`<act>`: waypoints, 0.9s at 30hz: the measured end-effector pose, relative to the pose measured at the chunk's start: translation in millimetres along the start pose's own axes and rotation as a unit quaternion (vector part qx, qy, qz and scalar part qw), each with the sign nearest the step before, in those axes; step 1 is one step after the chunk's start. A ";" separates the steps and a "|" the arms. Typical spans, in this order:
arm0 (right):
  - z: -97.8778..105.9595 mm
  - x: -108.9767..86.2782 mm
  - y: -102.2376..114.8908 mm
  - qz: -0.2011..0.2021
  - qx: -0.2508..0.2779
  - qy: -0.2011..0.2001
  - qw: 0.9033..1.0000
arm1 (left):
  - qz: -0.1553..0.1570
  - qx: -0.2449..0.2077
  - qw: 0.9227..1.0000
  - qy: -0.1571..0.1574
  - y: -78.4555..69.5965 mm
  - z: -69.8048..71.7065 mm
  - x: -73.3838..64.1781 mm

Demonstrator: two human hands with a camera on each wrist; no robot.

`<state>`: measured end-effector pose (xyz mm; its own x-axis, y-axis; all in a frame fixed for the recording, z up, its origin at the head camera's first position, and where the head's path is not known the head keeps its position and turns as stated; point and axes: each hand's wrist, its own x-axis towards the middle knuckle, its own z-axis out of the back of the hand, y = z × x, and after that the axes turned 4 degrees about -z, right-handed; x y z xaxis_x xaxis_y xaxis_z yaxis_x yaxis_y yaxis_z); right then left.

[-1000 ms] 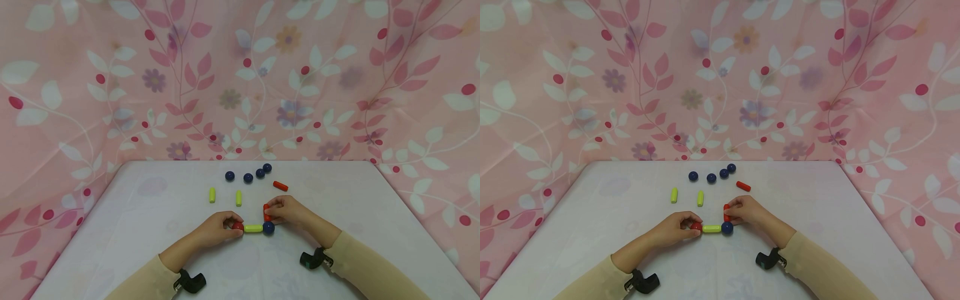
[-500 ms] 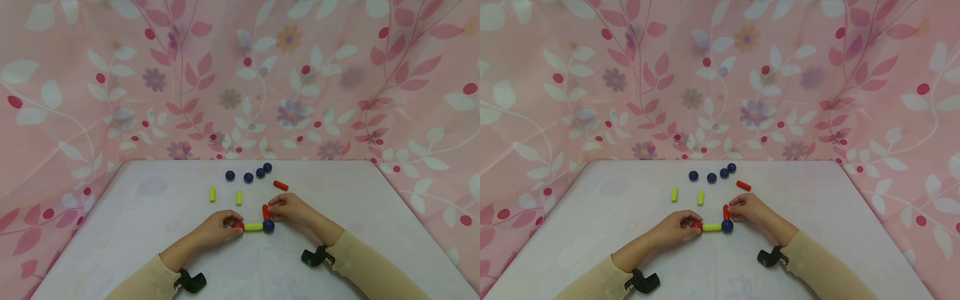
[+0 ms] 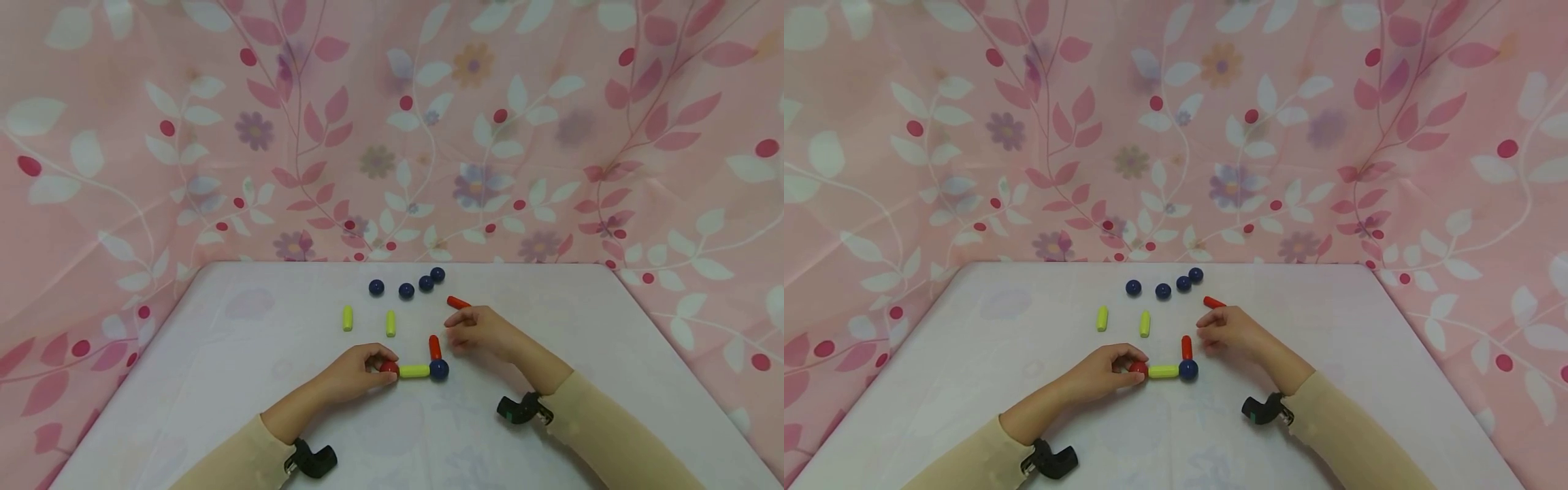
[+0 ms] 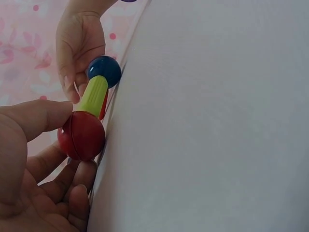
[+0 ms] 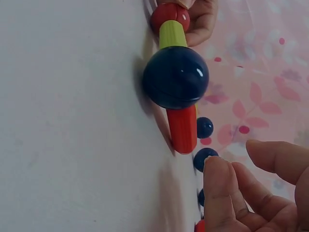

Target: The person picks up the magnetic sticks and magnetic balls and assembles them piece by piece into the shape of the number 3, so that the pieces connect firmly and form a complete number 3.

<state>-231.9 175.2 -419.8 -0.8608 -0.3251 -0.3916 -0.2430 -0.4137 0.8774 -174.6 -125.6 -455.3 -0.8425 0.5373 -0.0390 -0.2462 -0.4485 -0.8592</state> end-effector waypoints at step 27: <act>38.2 32.0 31.6 0.063 -0.069 -0.029 0.995 | 0.001 0.025 1.000 -0.010 -13.6 -17.1 14.4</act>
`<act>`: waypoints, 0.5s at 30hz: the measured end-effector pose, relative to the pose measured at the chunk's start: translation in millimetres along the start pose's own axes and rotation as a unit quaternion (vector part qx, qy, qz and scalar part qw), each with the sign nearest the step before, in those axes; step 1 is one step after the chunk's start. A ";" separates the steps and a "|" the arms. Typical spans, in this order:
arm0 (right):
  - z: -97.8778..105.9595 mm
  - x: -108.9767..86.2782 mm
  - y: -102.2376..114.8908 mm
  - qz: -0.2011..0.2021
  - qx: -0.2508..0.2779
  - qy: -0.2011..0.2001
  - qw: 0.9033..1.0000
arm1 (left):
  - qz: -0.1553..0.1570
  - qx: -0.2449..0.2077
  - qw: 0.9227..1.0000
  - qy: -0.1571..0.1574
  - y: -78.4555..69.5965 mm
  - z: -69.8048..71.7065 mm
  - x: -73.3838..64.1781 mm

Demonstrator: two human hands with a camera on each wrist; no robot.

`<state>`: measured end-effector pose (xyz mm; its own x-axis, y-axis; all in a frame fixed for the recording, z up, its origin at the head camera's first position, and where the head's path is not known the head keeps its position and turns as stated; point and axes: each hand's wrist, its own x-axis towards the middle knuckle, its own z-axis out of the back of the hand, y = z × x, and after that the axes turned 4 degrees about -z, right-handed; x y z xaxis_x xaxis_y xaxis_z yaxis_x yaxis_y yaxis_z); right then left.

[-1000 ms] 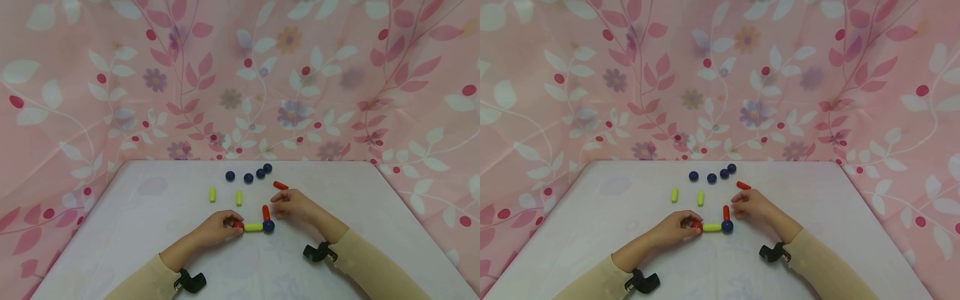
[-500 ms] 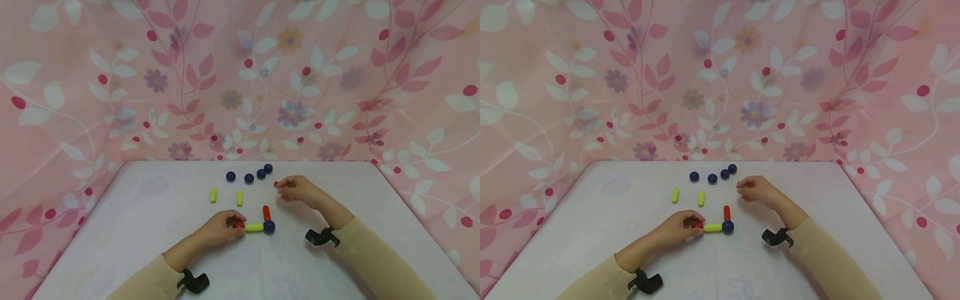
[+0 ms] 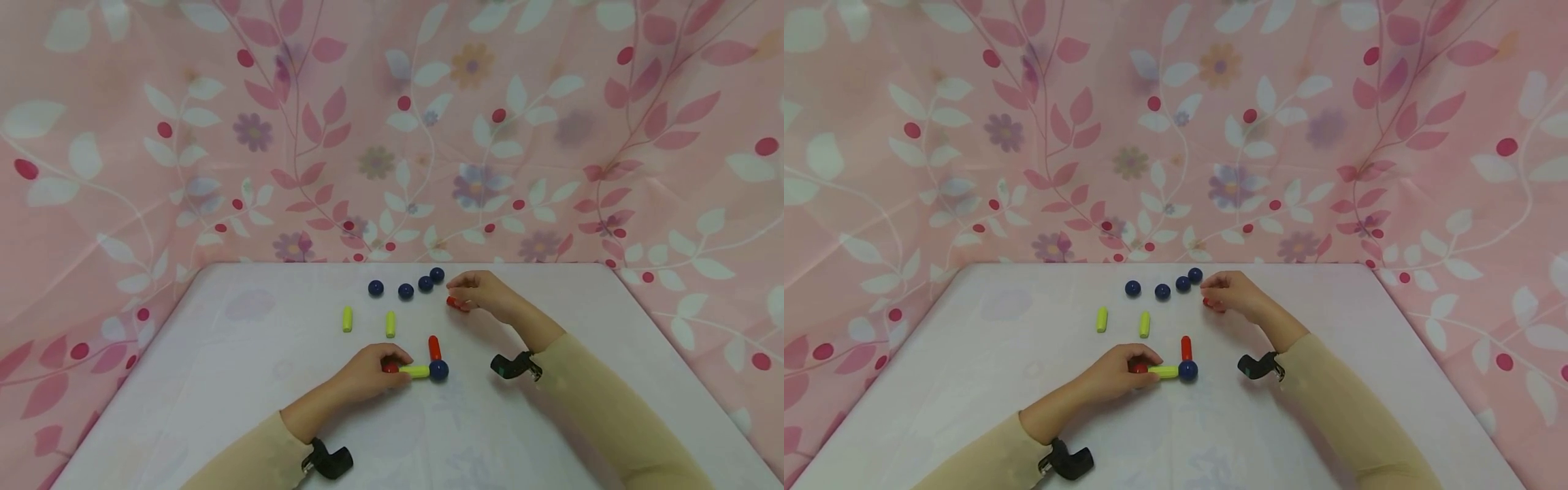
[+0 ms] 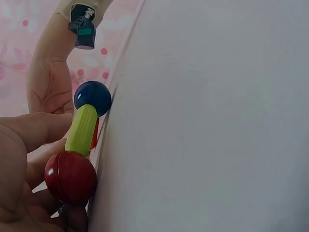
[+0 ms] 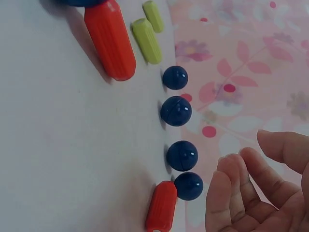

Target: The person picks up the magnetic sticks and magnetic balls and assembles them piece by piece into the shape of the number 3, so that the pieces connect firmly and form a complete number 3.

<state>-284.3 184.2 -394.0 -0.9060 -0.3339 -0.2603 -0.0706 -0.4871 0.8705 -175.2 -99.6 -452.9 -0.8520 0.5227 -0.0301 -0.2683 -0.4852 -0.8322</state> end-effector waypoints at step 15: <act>2.7 30.7 1.7 -0.008 0.007 -0.022 1.000 | 0.009 -0.004 1.000 0.006 -0.5 -7.0 5.3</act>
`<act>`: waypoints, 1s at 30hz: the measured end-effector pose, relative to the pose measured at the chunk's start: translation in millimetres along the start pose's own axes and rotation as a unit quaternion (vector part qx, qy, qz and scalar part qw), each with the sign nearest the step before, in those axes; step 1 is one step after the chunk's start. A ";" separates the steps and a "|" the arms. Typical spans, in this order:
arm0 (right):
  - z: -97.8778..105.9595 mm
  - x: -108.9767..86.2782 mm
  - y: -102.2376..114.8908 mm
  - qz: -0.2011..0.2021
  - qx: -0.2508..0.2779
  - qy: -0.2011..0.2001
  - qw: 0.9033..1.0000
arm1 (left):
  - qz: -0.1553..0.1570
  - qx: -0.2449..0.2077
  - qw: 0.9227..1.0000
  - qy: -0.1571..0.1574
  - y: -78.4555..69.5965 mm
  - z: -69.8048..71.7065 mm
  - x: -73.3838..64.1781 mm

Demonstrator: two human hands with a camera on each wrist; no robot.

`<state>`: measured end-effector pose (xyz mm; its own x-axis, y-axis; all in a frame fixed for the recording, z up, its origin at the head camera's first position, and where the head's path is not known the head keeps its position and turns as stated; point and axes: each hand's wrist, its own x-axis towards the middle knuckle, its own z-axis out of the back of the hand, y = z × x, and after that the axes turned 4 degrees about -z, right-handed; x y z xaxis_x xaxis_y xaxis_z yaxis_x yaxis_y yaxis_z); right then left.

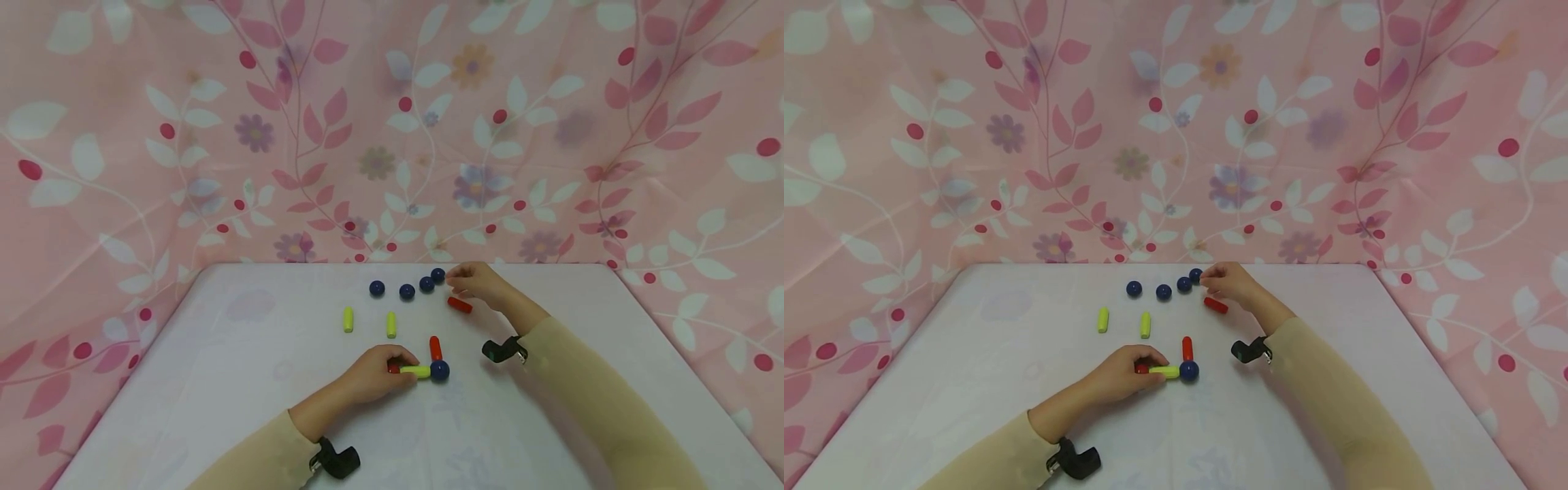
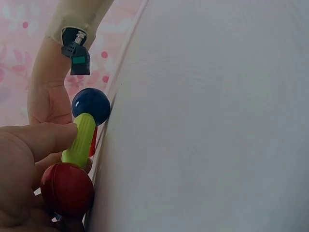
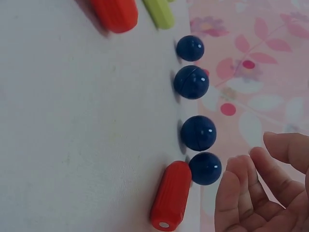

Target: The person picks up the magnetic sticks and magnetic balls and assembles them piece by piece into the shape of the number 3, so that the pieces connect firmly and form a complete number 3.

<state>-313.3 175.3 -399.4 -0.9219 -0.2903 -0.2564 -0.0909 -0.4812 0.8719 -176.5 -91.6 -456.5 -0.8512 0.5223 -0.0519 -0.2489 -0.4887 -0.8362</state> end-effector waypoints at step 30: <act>-17.8 52.3 -9.6 -0.038 0.010 -0.107 0.993 | -0.001 -0.009 1.000 0.001 2.5 -1.1 -1.1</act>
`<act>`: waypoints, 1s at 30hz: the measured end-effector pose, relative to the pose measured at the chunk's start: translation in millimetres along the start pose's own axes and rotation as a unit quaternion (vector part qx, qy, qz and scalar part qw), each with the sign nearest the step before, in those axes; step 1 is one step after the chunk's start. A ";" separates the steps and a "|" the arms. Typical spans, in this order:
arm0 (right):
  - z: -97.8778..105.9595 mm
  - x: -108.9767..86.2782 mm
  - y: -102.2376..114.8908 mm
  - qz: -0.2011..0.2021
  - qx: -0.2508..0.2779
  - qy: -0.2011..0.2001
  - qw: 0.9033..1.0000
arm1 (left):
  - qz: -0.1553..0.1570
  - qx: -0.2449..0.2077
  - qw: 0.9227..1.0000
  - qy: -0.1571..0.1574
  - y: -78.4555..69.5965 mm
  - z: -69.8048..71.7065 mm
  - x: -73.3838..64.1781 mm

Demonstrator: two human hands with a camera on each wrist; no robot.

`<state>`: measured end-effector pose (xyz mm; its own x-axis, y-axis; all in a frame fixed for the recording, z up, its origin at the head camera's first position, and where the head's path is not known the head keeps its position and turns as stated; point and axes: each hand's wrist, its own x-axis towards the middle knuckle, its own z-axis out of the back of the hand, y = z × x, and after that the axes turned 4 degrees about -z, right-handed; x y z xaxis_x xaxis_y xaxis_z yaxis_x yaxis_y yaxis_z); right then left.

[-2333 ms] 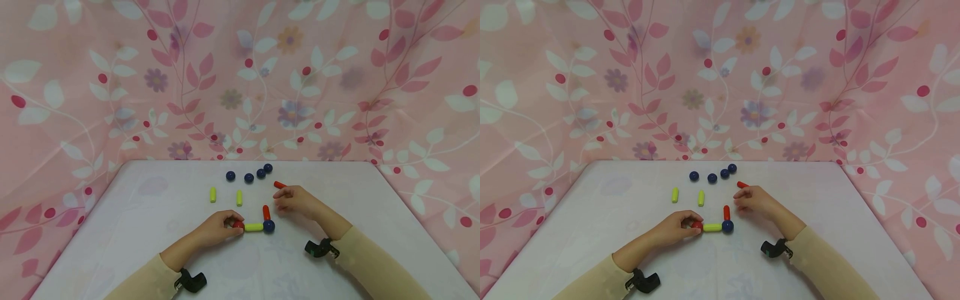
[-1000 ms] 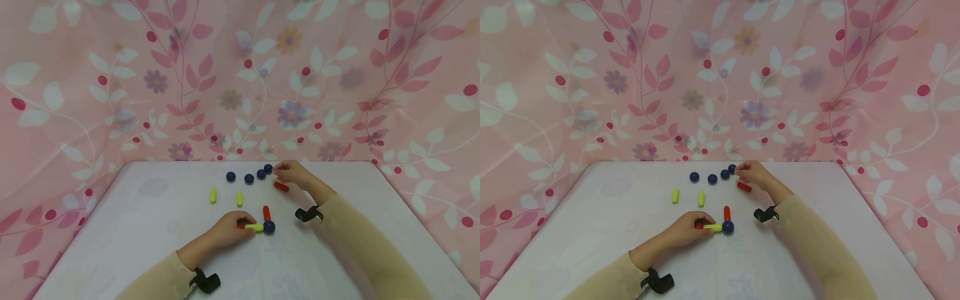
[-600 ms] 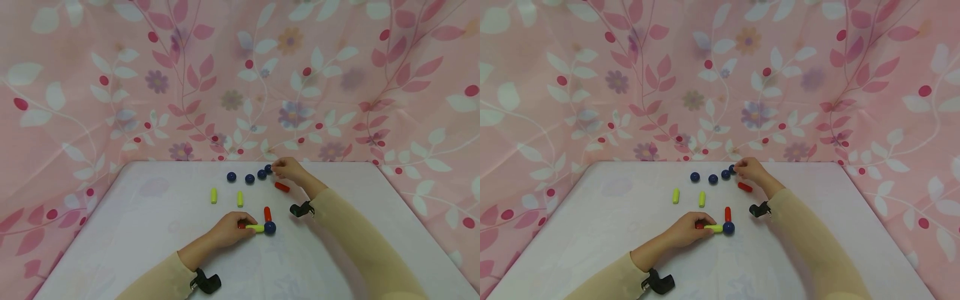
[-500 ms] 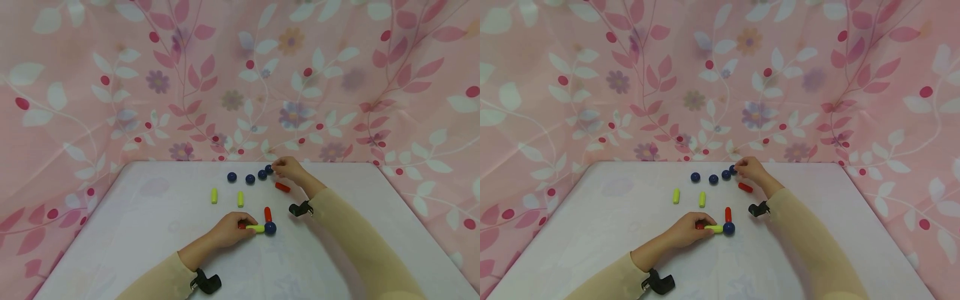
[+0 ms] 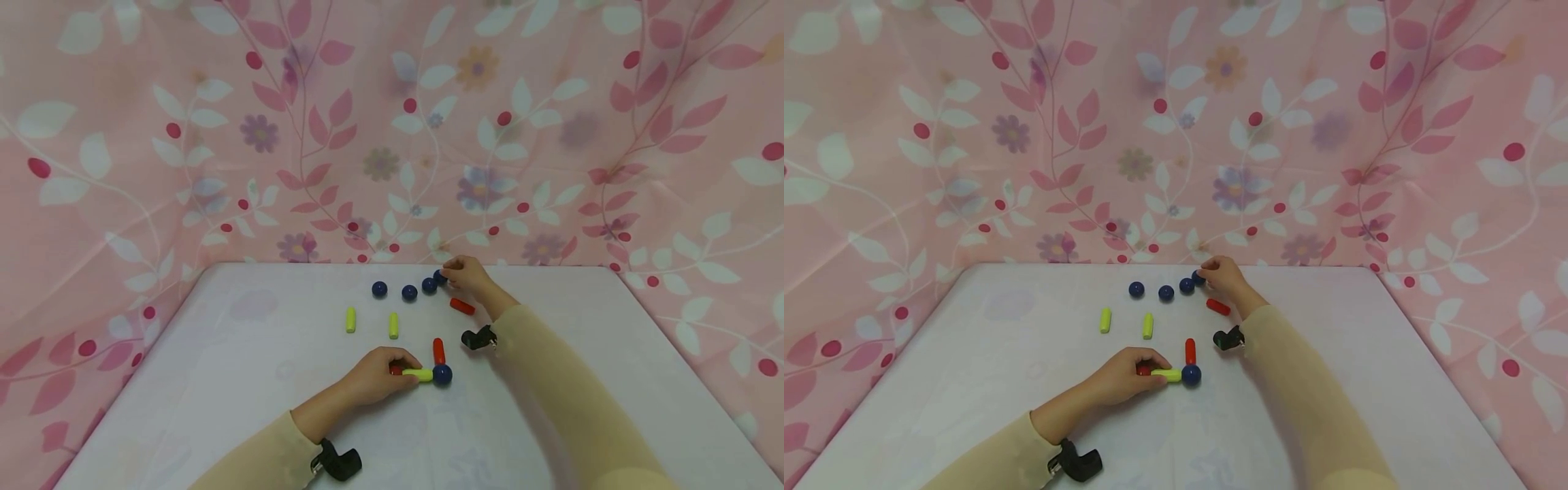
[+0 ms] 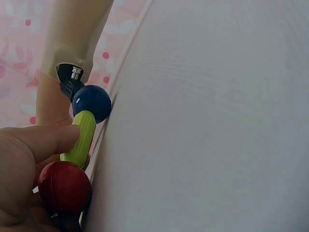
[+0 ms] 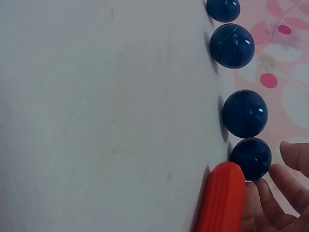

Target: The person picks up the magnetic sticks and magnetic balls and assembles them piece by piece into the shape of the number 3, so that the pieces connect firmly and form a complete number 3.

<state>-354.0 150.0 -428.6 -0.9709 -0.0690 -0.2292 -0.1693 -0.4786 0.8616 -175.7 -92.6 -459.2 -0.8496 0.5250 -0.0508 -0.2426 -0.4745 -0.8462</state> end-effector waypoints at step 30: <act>1.9 -1.9 -8.6 -0.022 0.001 0.031 0.999 | -0.008 -0.002 1.000 0.003 -1.3 0.3 -0.9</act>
<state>-351.0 155.9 -434.6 -0.9503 -0.1013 -0.2943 -0.2121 -0.4813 0.8505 -174.7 -92.7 -457.8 -0.8429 0.5365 -0.0413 -0.2533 -0.4634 -0.8492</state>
